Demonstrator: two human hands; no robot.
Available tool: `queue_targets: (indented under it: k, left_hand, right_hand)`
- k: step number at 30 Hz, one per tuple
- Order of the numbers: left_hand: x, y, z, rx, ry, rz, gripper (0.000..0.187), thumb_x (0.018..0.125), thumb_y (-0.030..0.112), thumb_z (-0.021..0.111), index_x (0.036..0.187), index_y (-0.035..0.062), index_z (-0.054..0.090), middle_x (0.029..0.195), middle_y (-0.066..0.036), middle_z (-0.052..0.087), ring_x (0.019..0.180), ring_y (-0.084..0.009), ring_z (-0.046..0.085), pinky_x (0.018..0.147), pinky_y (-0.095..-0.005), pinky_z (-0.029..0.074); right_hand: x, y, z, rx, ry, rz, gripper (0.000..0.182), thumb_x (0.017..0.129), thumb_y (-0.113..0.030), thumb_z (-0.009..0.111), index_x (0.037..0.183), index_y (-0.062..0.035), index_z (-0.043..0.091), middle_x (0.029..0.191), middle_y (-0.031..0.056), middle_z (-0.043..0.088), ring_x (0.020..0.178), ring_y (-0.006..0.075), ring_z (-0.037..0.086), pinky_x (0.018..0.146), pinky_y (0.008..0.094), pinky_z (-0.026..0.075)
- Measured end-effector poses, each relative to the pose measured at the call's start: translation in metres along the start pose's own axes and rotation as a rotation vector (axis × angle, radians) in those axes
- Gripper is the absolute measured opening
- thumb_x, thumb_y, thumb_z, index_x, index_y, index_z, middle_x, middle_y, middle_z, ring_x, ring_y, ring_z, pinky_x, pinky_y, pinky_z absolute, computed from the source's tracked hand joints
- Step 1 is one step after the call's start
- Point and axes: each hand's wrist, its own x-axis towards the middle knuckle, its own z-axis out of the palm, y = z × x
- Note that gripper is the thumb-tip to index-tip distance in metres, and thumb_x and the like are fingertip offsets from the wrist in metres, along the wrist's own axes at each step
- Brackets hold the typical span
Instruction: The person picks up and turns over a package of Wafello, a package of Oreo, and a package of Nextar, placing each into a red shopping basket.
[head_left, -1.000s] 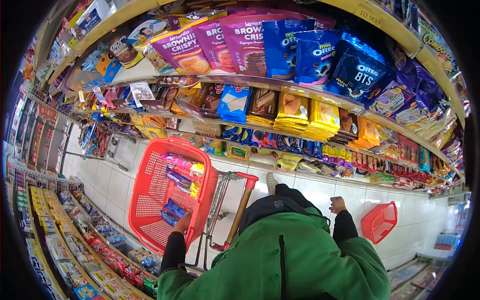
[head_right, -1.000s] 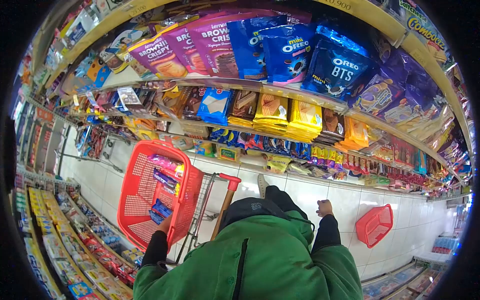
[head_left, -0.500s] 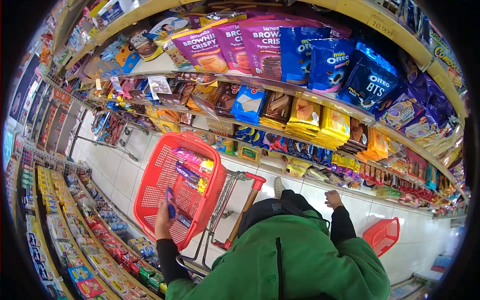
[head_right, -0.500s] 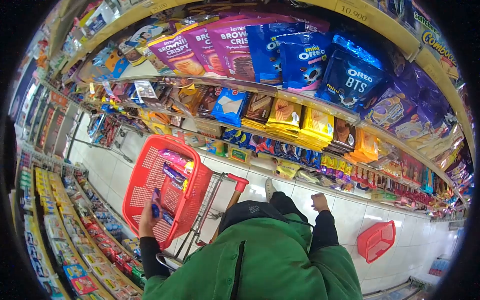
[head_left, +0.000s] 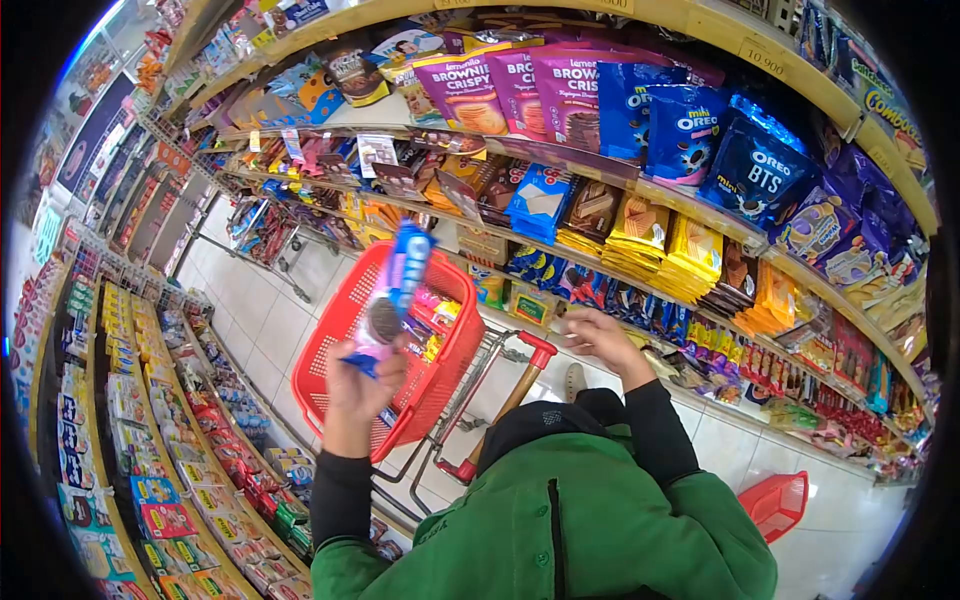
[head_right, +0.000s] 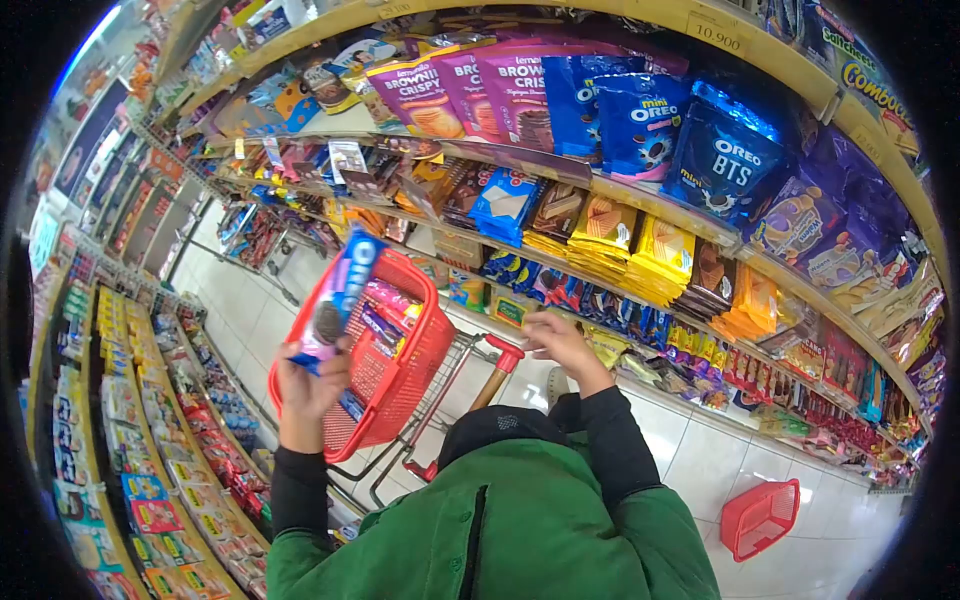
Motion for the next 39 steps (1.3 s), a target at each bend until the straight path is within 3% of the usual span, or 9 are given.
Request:
queue_targets:
  k: [6, 9, 12, 16, 19, 20, 24, 33, 39]
  left_hand:
    - [0.012, -0.052, 0.0, -0.117, -0.189, -0.286, 0.057, 0.063, 0.032, 0.049, 0.112, 0.0052, 0.037, 0.085, -0.013, 0.044, 0.052, -0.01, 0.04, 0.045, -0.0196, 0.032]
    - [0.011, -0.057, -0.003, -0.069, -0.223, -0.392, 0.059, 0.062, 0.031, 0.048, 0.114, 0.0055, 0.036, 0.084, -0.014, 0.045, 0.047, -0.0113, 0.039, 0.041, -0.0206, 0.031]
    - [0.009, -0.06, -0.003, -0.001, -0.234, -0.441, 0.057, 0.065, 0.034, 0.047, 0.114, 0.0054, 0.036, 0.082, -0.016, 0.048, 0.046, -0.0132, 0.043, 0.04, -0.0215, 0.034]
    - [0.006, -0.059, -0.006, 0.183, -0.186, -0.475, 0.056, 0.073, 0.042, 0.046, 0.115, 0.0064, 0.035, 0.079, -0.015, 0.054, 0.057, -0.0177, 0.054, 0.047, -0.0244, 0.043]
    - [0.003, -0.061, 0.003, 0.477, -0.094, -0.44, 0.054, 0.073, 0.04, 0.05, 0.107, -0.0004, 0.04, 0.077, -0.015, 0.054, 0.063, -0.021, 0.054, 0.056, -0.0279, 0.045]
    - [0.004, -0.06, 0.006, 0.492, -0.136, -0.43, 0.052, 0.075, 0.039, 0.05, 0.108, -0.0005, 0.039, 0.08, -0.015, 0.055, 0.071, -0.0209, 0.055, 0.063, -0.0293, 0.045]
    - [0.008, -0.061, 0.002, 0.477, -0.145, -0.405, 0.05, 0.076, 0.037, 0.049, 0.109, 0.0007, 0.039, 0.086, -0.013, 0.054, 0.077, -0.0189, 0.054, 0.067, -0.0283, 0.044]
    - [0.011, -0.063, -0.003, 0.529, -0.046, -0.203, 0.053, 0.076, 0.04, 0.049, 0.11, 0.0013, 0.038, 0.084, -0.011, 0.054, 0.073, -0.0146, 0.054, 0.059, -0.0235, 0.043]
    - [0.013, -0.065, -0.003, 0.853, 0.066, -0.136, 0.065, 0.078, 0.042, 0.048, 0.123, 0.0073, 0.017, 0.091, -0.011, 0.051, 0.074, -0.0144, 0.052, 0.055, -0.0219, 0.04]
  right_hand:
    - [-0.029, -0.042, 0.052, 0.354, -0.359, -0.188, 0.046, 0.081, -0.03, 0.05, 0.116, -0.0049, 0.035, 0.106, 0.0106, 0.049, 0.078, 0.0169, 0.055, 0.062, 0.0256, 0.045]
    - [-0.032, -0.046, 0.058, 0.499, -0.388, -0.256, 0.043, 0.081, -0.032, 0.049, 0.113, -0.0049, 0.037, 0.104, 0.0104, 0.048, 0.076, 0.0159, 0.054, 0.06, 0.0242, 0.044]
    - [-0.03, -0.045, 0.062, 0.583, -0.309, -0.267, 0.034, 0.081, -0.026, 0.05, 0.106, -0.0055, 0.041, 0.091, 0.007, 0.053, 0.07, 0.0138, 0.054, 0.059, 0.025, 0.045]
    - [-0.035, -0.052, 0.065, 0.578, -0.225, -0.295, 0.029, 0.08, -0.022, 0.052, 0.102, -0.0042, 0.044, 0.083, 0.0046, 0.055, 0.069, 0.0133, 0.056, 0.065, 0.0291, 0.049]
    - [-0.025, -0.046, 0.062, 0.527, -0.156, -0.361, 0.032, 0.08, -0.022, 0.052, 0.103, -0.0014, 0.043, 0.085, 0.0062, 0.056, 0.074, 0.0143, 0.057, 0.068, 0.0303, 0.05]
    - [-0.024, -0.046, 0.061, 0.496, -0.155, -0.376, 0.033, 0.08, -0.023, 0.051, 0.103, -0.0011, 0.043, 0.088, 0.0075, 0.056, 0.078, 0.0155, 0.057, 0.069, 0.0316, 0.049]
    - [-0.016, -0.047, 0.061, 0.481, -0.154, -0.394, 0.035, 0.08, -0.025, 0.051, 0.105, -0.0021, 0.041, 0.093, 0.0084, 0.055, 0.085, 0.0174, 0.056, 0.072, 0.034, 0.048]
    - [-0.012, -0.042, 0.075, 0.305, -0.298, -0.232, 0.032, 0.079, -0.03, 0.052, 0.099, -0.0049, 0.046, 0.087, 0.0021, 0.053, 0.078, 0.0107, 0.051, 0.067, 0.0243, 0.039]
    - [-0.011, -0.028, 0.09, 0.037, -0.438, -0.103, 0.03, 0.078, -0.034, 0.054, 0.094, -0.0083, 0.052, 0.083, -0.0025, 0.051, 0.075, 0.0062, 0.045, 0.064, 0.0215, 0.035]
